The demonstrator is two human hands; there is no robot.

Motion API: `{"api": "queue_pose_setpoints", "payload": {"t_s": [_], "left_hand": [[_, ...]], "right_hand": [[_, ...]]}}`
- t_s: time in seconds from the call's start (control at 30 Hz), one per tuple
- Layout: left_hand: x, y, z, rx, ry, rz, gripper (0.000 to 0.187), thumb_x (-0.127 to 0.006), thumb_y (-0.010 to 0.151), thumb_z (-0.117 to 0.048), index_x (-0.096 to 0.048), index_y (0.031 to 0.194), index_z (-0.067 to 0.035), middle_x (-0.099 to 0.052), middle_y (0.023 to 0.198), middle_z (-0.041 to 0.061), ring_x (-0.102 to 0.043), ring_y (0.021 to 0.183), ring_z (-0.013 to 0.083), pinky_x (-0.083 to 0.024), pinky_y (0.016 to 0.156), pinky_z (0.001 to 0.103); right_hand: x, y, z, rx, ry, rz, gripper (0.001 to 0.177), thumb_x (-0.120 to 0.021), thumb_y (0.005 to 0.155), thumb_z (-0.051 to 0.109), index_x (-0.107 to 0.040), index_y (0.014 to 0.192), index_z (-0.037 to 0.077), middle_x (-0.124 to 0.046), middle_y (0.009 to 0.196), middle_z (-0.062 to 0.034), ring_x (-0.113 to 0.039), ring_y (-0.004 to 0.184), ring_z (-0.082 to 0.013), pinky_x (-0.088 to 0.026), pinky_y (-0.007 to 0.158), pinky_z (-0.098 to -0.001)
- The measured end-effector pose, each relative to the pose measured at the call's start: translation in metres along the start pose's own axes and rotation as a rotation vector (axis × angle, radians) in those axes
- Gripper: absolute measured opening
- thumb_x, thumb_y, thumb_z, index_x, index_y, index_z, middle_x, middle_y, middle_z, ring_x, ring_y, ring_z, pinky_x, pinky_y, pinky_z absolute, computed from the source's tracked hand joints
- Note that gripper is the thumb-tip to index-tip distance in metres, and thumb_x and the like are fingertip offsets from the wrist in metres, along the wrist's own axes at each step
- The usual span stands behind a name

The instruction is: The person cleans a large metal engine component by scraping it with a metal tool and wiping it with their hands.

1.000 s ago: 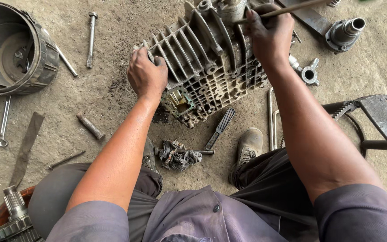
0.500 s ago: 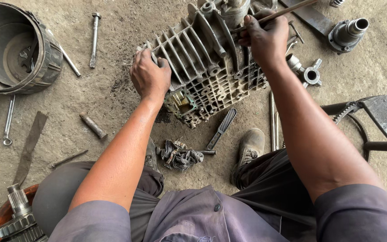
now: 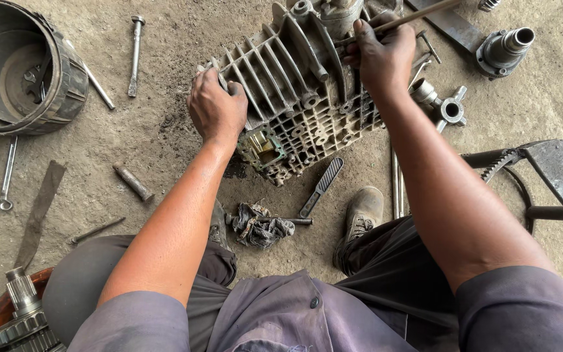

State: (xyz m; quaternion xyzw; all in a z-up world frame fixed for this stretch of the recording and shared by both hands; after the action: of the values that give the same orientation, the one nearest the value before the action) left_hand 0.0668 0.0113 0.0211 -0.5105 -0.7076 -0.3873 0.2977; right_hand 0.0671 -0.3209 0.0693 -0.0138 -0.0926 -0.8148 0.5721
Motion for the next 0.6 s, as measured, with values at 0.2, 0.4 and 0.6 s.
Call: {"api": "queue_pose_setpoints", "payload": {"t_s": [0.2,0.4,0.6], "left_hand": [[0.005,-0.003,-0.004,-0.031,0.023,-0.003,0.034,-0.068,0.09,-0.013,-0.066,0.117,0.006,-0.072,0.112,0.021,-0.071,0.101,0.0289,-0.05,0.096,0.047],[0.003,0.0,-0.003,-0.035,0.02,-0.03,0.034,-0.068,0.088,-0.012,-0.066,0.117,0.006,-0.072,0.113,0.021,-0.071,0.102,0.0287,-0.052,0.095,0.045],[-0.001,0.003,0.001,-0.013,0.014,-0.009,0.035,-0.07,0.089,-0.013,-0.066,0.118,0.007,-0.072,0.113,0.022,-0.072,0.099,0.0283,-0.055,0.092,0.043]], "right_hand": [[0.024,0.012,0.014,0.115,-0.114,0.051,0.017,-0.067,0.11,0.013,-0.067,0.101,-0.002,-0.074,0.084,-0.0146,-0.077,0.072,-0.0181,-0.067,0.064,-0.0353],[0.014,0.0,0.001,0.052,-0.116,0.092,0.013,-0.065,0.107,0.01,-0.068,0.1,0.0,-0.074,0.089,-0.0123,-0.077,0.072,-0.0162,-0.065,0.064,-0.0303],[0.014,-0.006,-0.007,0.154,0.031,0.002,0.013,-0.068,0.105,0.01,-0.067,0.099,-0.003,-0.074,0.086,-0.0142,-0.079,0.071,-0.0181,-0.065,0.064,-0.0318]]}}
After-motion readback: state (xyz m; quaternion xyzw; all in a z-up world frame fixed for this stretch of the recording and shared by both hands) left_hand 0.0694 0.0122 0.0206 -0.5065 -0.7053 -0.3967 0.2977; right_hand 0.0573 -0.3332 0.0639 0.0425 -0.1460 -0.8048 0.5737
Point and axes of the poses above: each hand's wrist, its own y-axis towards the middle knuckle, its own x-axis out of the back of the hand, z = x × y, the point moved 7 cm from there along y, towards the middle knuckle
